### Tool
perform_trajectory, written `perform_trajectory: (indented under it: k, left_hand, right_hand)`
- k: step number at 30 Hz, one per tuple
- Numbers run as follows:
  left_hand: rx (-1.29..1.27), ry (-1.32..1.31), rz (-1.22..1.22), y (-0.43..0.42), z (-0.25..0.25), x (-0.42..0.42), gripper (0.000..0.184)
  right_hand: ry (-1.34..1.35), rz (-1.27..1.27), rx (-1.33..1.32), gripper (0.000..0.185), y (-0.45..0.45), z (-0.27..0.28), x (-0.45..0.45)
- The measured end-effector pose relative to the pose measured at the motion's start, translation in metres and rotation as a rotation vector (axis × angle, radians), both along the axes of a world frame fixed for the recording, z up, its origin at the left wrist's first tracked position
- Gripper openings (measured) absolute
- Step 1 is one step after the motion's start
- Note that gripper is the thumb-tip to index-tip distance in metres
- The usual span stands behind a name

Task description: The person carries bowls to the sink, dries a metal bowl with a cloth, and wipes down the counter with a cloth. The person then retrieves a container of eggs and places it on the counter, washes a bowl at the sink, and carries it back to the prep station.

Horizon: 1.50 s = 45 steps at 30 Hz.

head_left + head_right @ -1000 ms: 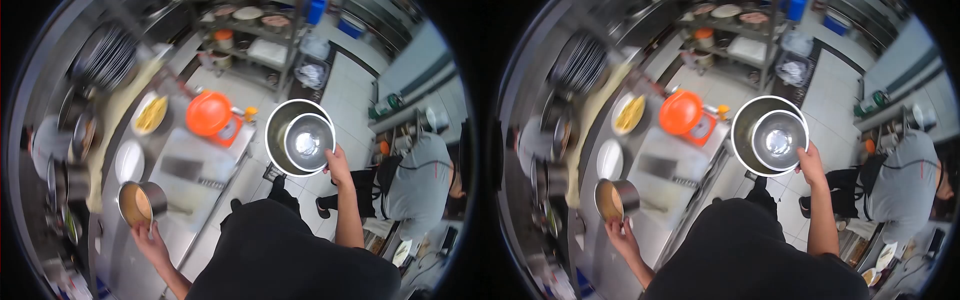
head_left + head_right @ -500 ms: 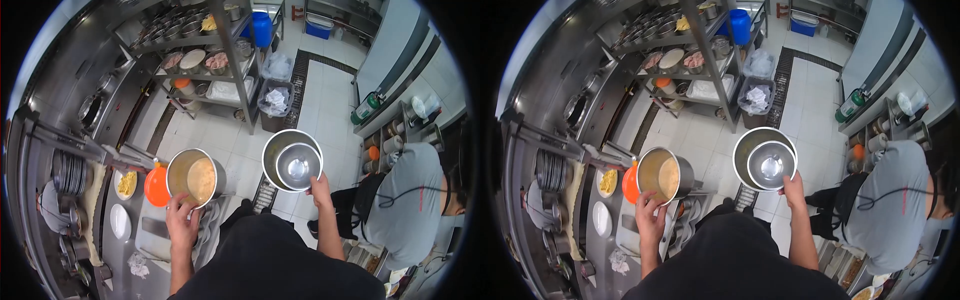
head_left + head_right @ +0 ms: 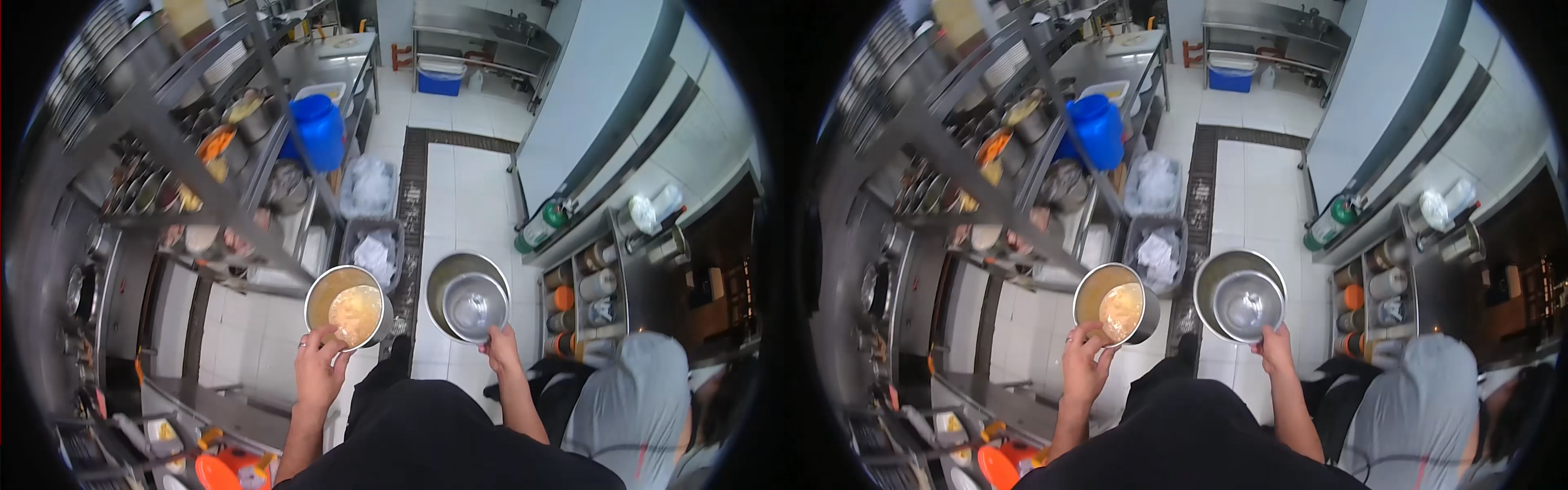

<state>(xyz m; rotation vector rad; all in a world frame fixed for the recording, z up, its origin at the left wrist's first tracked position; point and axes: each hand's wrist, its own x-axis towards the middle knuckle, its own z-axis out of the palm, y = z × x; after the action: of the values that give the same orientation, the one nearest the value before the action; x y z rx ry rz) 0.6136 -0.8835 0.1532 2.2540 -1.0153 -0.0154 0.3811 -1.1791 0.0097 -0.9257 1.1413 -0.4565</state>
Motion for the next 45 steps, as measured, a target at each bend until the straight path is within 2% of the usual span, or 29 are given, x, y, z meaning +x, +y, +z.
perform_trajectory:
  k: [3,6,7,13,14,17,24,27,31,36,39,42,45]
  left_hand:
    - [0.007,-0.027,-0.074,-0.089,-0.002,0.059,0.015]
    - [0.035,-0.036,-0.188,-0.18,0.003,0.114,0.014]
    - [0.035,-0.051,-0.228,-0.212,0.006,0.131,0.014]
    - [0.001,-0.076,-0.297,-0.4,0.007,0.201,0.016]
    - [0.008,-0.088,-0.285,-0.426,0.004,0.209,0.017]
    - [0.024,-0.052,-0.177,-0.509,0.012,0.227,0.018]
    - [0.062,-0.06,0.011,-0.652,0.027,0.305,0.018]
    - [0.023,-0.103,0.085,-0.712,0.014,0.349,0.018]
    - [-0.01,-0.044,0.171,-0.81,-0.01,0.419,0.018]
    - [-0.014,-0.036,0.064,-0.96,-0.019,0.528,0.017]
    - [0.011,-0.032,-0.068,-1.063,-0.01,0.582,0.017]
    - [0.039,-0.106,-0.219,-1.177,0.006,0.629,0.017]
    - [0.046,-0.084,-0.334,-1.284,0.016,0.662,0.018]
  right_hand:
    - [0.068,-0.088,-0.055,0.03,-0.074,-0.013,0.008]
    - [0.094,-0.283,-0.067,0.03,-0.137,-0.021,0.011]
    - [0.043,-0.353,-0.058,0.028,-0.152,-0.001,0.025]
    - [0.008,-0.508,0.038,0.027,-0.308,-0.048,0.056]
    - [0.021,-0.512,0.052,0.027,-0.336,-0.063,0.065]
    - [0.031,-0.493,0.06,0.027,-0.442,-0.06,0.109]
    - [-0.092,-0.246,0.025,0.032,-0.671,-0.008,0.251]
    - [-0.137,-0.197,0.015,0.033,-0.751,0.031,0.327]
    - [-0.21,-0.181,0.047,0.032,-0.863,0.022,0.408]
    - [-0.21,-0.313,0.102,0.028,-0.978,0.025,0.478]
    - [-0.155,-0.45,0.137,0.021,-1.042,0.026,0.491]
    - [-0.243,-0.578,0.125,0.016,-1.105,0.004,0.497]
    - [-0.261,-0.718,0.21,0.025,-1.169,-0.024,0.505]
